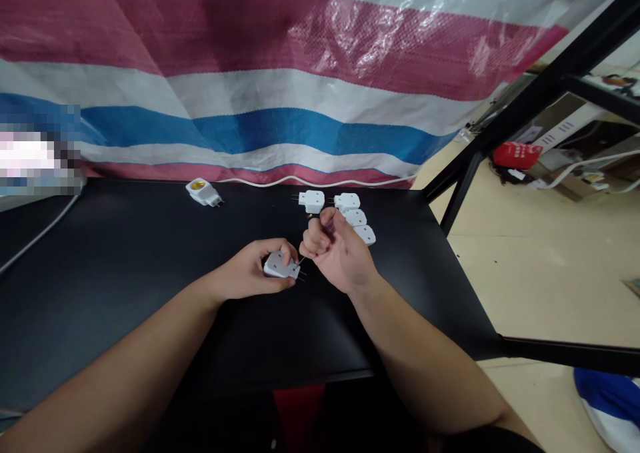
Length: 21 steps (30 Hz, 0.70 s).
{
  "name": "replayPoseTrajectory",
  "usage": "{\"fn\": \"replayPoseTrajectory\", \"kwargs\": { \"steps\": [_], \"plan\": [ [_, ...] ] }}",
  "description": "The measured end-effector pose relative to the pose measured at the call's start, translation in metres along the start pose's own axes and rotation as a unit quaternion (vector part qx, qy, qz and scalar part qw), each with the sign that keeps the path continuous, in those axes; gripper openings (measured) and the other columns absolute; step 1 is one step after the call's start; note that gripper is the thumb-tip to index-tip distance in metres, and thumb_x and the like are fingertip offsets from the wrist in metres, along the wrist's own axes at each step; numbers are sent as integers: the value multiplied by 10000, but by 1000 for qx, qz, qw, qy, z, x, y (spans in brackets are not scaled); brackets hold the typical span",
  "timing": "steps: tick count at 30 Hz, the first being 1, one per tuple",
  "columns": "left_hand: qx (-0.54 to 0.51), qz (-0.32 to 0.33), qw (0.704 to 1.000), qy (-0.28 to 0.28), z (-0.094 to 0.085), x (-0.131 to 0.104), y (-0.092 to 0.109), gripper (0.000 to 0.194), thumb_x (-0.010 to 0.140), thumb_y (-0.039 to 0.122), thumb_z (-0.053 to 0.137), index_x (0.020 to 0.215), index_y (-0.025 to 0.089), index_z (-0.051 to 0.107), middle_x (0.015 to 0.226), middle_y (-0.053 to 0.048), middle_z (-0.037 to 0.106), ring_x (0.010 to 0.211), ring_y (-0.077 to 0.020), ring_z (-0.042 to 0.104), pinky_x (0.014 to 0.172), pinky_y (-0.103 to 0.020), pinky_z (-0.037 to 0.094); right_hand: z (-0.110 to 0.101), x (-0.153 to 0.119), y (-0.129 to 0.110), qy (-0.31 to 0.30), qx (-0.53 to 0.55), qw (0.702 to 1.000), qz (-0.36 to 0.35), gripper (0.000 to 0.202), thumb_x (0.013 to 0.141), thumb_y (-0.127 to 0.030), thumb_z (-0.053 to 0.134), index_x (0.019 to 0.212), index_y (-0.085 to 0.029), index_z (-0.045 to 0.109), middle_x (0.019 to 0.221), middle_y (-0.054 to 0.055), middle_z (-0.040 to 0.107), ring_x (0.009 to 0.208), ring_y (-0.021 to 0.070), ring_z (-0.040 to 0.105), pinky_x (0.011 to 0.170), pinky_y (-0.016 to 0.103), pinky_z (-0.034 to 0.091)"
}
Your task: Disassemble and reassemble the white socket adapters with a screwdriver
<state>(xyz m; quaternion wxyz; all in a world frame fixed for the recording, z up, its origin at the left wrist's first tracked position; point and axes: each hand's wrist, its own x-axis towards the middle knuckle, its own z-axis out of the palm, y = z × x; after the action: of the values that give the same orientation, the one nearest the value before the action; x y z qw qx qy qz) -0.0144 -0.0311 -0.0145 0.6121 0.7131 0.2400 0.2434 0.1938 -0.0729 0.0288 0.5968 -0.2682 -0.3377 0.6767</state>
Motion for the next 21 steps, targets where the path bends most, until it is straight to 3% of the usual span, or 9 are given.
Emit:
{"fn": "replayPoseTrajectory", "kwargs": {
  "steps": [3,5,11,15,18,21],
  "plan": [
    [24,9,1000,15,-3,0,0,266,813,264,831,905,181,596,977,-39,694,811,-139,607,738,-264,486,-3,2,3,6,6,1000,-18,308,931,-479,779,838,-258,586,732,-50,410,594,121,361,600,293,385],
    [51,15,998,28,-6,1,1,236,829,279,830,930,174,644,966,-42,697,790,-139,607,720,-264,481,-5,4,5,20,8,999,-32,298,957,-468,753,833,-248,596,788,-33,453,621,117,402,611,285,410],
    [184,112,972,94,-18,4,2,123,878,264,792,969,187,763,1043,-86,758,949,-201,690,878,-333,518,-6,8,5,85,9,992,-96,396,960,-519,767,774,-246,549,876,-13,477,798,153,530,750,309,512],
    [222,110,952,178,-24,4,0,142,895,320,797,975,206,769,1081,-88,794,1011,-226,700,937,-368,508,-5,9,11,107,-48,987,-110,439,946,-642,739,800,-268,564,881,-8,489,808,168,525,794,341,542],
    [226,94,937,249,-27,4,-5,168,883,358,803,949,213,750,1087,-81,798,1016,-237,700,930,-379,509,-9,8,22,86,-118,984,-98,471,937,-721,704,841,-275,586,802,-20,481,683,150,462,682,314,509],
    [228,71,922,303,-29,5,-10,186,866,380,802,922,216,735,1104,-82,798,1012,-250,702,905,-386,511,-17,7,32,36,-219,974,-49,414,993,-667,663,902,-266,624,786,-26,515,630,133,474,634,307,487]
  ]
}}
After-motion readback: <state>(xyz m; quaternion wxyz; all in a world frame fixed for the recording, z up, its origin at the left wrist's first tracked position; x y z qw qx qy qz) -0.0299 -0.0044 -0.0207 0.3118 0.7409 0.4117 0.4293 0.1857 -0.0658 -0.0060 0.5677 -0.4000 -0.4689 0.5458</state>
